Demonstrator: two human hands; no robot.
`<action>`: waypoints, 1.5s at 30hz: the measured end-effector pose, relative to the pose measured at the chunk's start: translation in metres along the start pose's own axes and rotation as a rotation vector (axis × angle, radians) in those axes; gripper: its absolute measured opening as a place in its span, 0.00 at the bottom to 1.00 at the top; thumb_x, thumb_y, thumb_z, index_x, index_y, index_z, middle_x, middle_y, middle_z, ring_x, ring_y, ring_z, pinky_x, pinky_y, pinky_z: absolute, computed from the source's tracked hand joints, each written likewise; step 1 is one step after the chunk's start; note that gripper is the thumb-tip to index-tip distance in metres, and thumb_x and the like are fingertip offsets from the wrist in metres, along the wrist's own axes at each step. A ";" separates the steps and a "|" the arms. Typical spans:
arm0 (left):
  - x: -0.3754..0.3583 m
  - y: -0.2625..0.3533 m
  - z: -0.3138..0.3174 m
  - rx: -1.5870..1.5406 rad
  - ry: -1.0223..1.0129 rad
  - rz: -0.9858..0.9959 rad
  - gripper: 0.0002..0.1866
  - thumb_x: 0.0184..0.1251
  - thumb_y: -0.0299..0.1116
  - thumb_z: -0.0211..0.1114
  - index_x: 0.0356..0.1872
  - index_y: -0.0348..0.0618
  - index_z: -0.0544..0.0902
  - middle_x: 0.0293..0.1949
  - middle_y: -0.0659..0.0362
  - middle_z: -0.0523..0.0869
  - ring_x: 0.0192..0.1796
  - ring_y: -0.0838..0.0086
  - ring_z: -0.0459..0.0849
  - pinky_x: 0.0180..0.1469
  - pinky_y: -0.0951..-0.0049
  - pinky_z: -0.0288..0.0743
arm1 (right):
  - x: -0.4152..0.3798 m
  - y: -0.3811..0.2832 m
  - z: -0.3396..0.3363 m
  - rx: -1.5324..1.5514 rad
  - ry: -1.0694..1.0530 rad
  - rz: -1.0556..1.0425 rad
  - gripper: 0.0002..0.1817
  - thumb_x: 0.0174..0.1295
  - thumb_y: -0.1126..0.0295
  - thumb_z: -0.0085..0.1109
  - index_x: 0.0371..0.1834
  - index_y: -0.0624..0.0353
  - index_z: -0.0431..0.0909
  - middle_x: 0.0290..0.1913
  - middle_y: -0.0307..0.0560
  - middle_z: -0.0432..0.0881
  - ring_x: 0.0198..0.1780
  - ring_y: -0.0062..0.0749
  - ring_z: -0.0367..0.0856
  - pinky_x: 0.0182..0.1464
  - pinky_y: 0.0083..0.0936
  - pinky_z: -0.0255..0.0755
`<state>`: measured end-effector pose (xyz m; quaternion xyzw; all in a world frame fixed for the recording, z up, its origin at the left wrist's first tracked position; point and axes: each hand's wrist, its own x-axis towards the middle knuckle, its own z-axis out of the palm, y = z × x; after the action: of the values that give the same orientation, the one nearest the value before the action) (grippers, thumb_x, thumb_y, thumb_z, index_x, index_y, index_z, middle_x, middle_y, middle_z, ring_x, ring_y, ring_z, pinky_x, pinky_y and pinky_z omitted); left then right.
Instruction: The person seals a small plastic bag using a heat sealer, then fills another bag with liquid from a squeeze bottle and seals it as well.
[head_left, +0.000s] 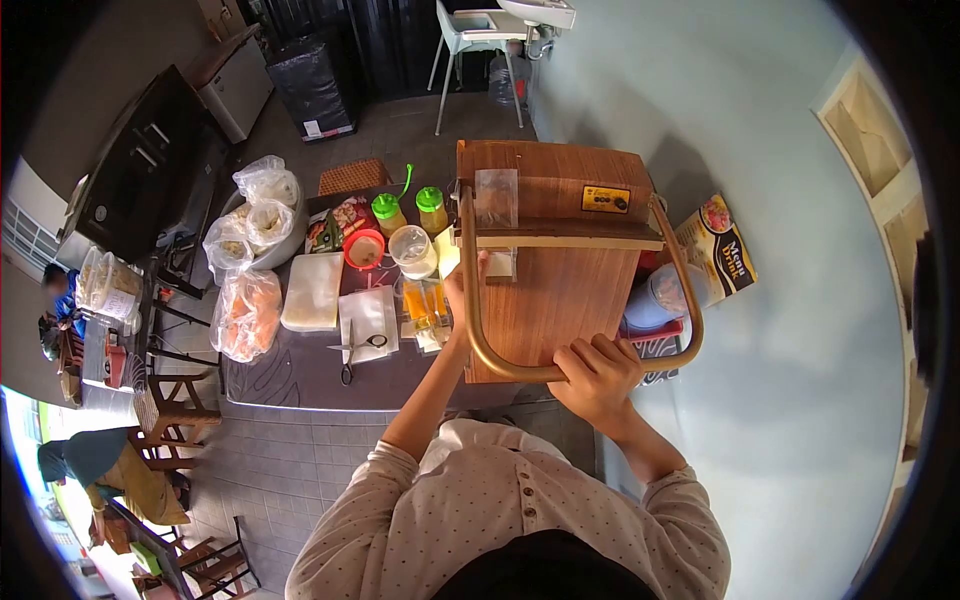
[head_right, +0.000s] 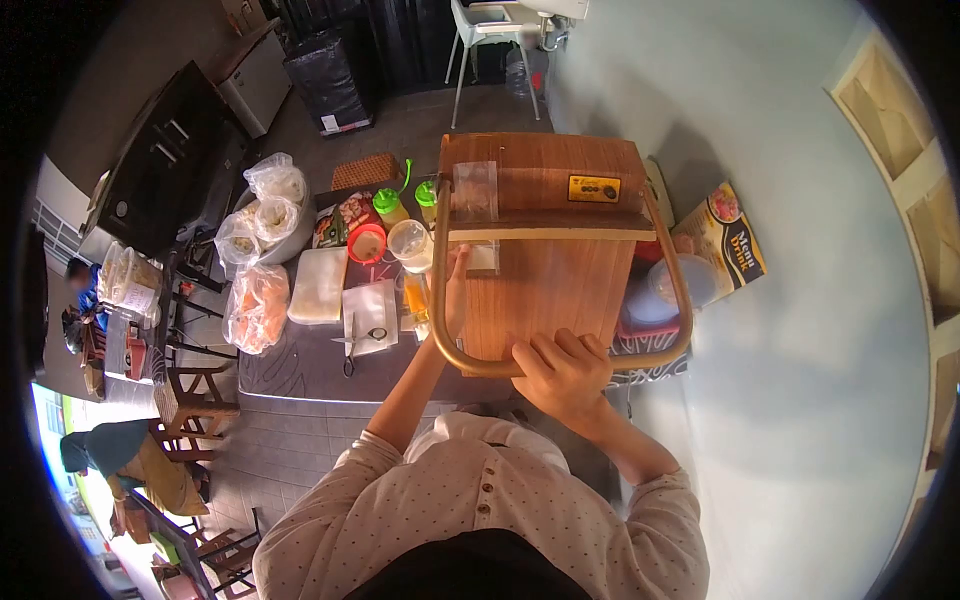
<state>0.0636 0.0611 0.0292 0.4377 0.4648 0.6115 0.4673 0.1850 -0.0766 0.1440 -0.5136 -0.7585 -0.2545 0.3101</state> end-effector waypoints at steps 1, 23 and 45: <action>-0.001 0.003 -0.001 0.019 -0.003 -0.006 0.16 0.59 0.44 0.62 0.20 0.42 0.77 0.17 0.73 0.65 0.22 0.87 0.58 0.22 0.82 0.50 | 0.000 0.000 0.000 0.000 -0.001 0.001 0.10 0.31 0.71 0.60 0.13 0.46 0.66 0.14 0.29 0.63 0.15 0.21 0.62 0.21 0.21 0.48; -0.002 0.005 0.002 0.003 0.028 0.044 0.17 0.60 0.43 0.61 0.26 0.37 0.81 0.19 0.72 0.70 0.23 0.87 0.62 0.23 0.82 0.56 | -0.016 -0.005 0.012 0.120 -0.073 0.073 0.14 0.33 0.71 0.62 0.09 0.51 0.62 0.12 0.34 0.63 0.15 0.26 0.63 0.19 0.23 0.53; -0.002 0.009 -0.001 -0.001 -0.001 -0.043 0.16 0.59 0.44 0.62 0.21 0.41 0.78 0.18 0.71 0.69 0.22 0.87 0.62 0.24 0.82 0.56 | -0.014 -0.004 0.008 0.125 -0.122 0.081 0.10 0.33 0.69 0.62 0.13 0.48 0.67 0.14 0.31 0.65 0.17 0.24 0.65 0.21 0.23 0.53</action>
<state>0.0613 0.0580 0.0380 0.4278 0.4735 0.6015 0.4806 0.1837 -0.0808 0.1276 -0.5379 -0.7690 -0.1622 0.3051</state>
